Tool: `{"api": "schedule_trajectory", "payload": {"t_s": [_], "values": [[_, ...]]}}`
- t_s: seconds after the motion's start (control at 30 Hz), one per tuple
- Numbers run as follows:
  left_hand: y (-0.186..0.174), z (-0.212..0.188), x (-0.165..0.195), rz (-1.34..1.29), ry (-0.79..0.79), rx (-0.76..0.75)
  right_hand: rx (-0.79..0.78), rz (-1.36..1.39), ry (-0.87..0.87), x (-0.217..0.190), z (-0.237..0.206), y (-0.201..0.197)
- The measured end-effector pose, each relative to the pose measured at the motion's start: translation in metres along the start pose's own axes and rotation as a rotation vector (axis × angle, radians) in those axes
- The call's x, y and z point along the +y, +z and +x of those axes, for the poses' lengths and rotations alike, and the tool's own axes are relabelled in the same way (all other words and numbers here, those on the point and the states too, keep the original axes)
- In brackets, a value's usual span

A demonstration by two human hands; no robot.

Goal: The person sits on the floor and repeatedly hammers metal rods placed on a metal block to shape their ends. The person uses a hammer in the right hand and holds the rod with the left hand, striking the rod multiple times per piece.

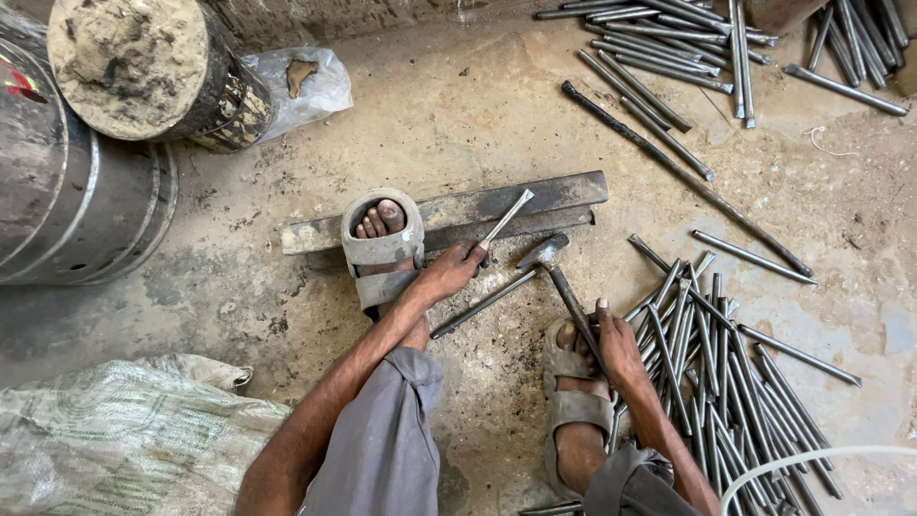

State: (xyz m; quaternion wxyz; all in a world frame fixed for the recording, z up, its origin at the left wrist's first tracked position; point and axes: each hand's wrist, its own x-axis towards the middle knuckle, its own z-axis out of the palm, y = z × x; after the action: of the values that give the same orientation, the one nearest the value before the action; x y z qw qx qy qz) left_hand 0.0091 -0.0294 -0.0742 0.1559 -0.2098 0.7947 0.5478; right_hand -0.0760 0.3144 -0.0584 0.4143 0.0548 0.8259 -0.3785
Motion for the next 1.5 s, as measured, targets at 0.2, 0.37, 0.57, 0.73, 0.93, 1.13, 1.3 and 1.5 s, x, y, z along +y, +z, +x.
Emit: {"api": "schedule_trajectory", "payload": {"t_s": [0.2,0.37,0.57,0.73,0.93,1.13,1.3,1.5], "values": [[0.000,-0.001,-0.002,0.011,-0.058,-0.018,-0.001,0.005,0.013,-0.003,-0.001,-0.002],[0.001,0.001,-0.002,-0.028,-0.037,0.000,0.019,-0.020,0.011,-0.005,-0.002,-0.002],[0.002,0.003,-0.004,-0.002,-0.010,0.011,0.022,0.017,0.022,-0.003,-0.001,-0.002],[0.002,0.001,-0.006,-0.011,-0.006,0.001,0.046,-0.071,-0.001,0.002,0.000,0.001],[0.002,-0.001,-0.004,-0.018,-0.001,0.003,0.033,-0.059,-0.020,0.002,0.001,0.002],[0.001,-0.001,-0.003,-0.014,-0.039,-0.014,0.025,-0.083,-0.020,-0.002,0.000,0.004],[0.000,0.002,-0.005,0.009,-0.049,-0.018,0.026,-0.112,-0.021,-0.007,-0.001,0.005],[0.001,0.000,-0.003,0.005,-0.025,0.003,0.029,-0.180,-0.031,-0.012,0.001,0.003]]}}
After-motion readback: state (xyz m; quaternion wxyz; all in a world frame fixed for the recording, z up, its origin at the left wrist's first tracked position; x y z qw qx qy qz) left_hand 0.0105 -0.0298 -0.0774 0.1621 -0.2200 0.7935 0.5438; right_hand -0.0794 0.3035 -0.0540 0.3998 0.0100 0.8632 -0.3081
